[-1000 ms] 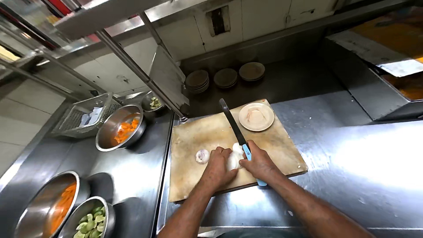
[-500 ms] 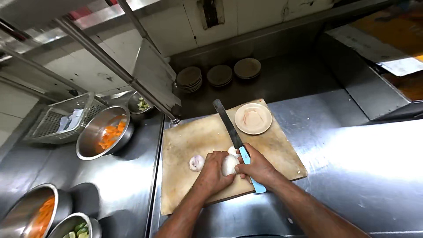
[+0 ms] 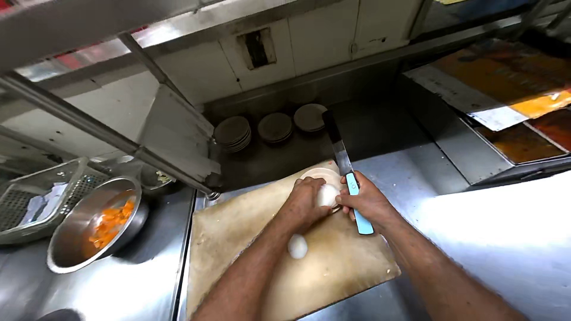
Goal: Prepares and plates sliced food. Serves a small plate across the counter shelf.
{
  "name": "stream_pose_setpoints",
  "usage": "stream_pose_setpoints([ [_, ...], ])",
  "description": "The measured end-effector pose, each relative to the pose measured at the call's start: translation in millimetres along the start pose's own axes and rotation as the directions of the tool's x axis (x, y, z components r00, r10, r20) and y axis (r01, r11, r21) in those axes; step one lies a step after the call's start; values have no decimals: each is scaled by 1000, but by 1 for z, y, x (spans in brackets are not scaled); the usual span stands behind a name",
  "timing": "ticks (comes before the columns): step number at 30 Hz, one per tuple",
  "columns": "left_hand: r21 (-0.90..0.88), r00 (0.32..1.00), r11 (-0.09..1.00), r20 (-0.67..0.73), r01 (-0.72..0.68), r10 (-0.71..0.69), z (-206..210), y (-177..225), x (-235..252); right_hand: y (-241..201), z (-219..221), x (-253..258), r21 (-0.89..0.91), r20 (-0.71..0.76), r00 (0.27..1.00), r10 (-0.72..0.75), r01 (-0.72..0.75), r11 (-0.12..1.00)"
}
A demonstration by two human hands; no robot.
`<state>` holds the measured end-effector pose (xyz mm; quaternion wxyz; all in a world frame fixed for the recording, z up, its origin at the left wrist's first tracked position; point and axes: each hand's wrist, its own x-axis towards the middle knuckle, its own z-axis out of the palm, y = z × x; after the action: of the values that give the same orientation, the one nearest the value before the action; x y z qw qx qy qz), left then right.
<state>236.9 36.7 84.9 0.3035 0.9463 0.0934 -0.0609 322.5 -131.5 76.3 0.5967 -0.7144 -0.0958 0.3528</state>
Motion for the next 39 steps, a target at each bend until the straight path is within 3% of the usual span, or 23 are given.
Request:
stream_pose_setpoints([
  [6,10,999,1000,-21,-28,28,4,-17,11,4,-2,15,-63,-38,999,36,-38,997],
  [10,12,999,1000,-33,-22,23,4,-23,10,2,-2,16,-227,-65,998,11,-25,974],
  [20,40,998,997,-2,69,-69,-17,-7,35,6,-10,17,-402,-108,993,-41,-6,916],
  [28,46,994,993,18,107,-108,-24,-12,34,-2,-13,29,-358,-138,988,-76,21,934],
  [39,-43,992,999,122,16,-10,-15,-15,25,-9,-5,55,-400,-201,972,-119,29,916],
])
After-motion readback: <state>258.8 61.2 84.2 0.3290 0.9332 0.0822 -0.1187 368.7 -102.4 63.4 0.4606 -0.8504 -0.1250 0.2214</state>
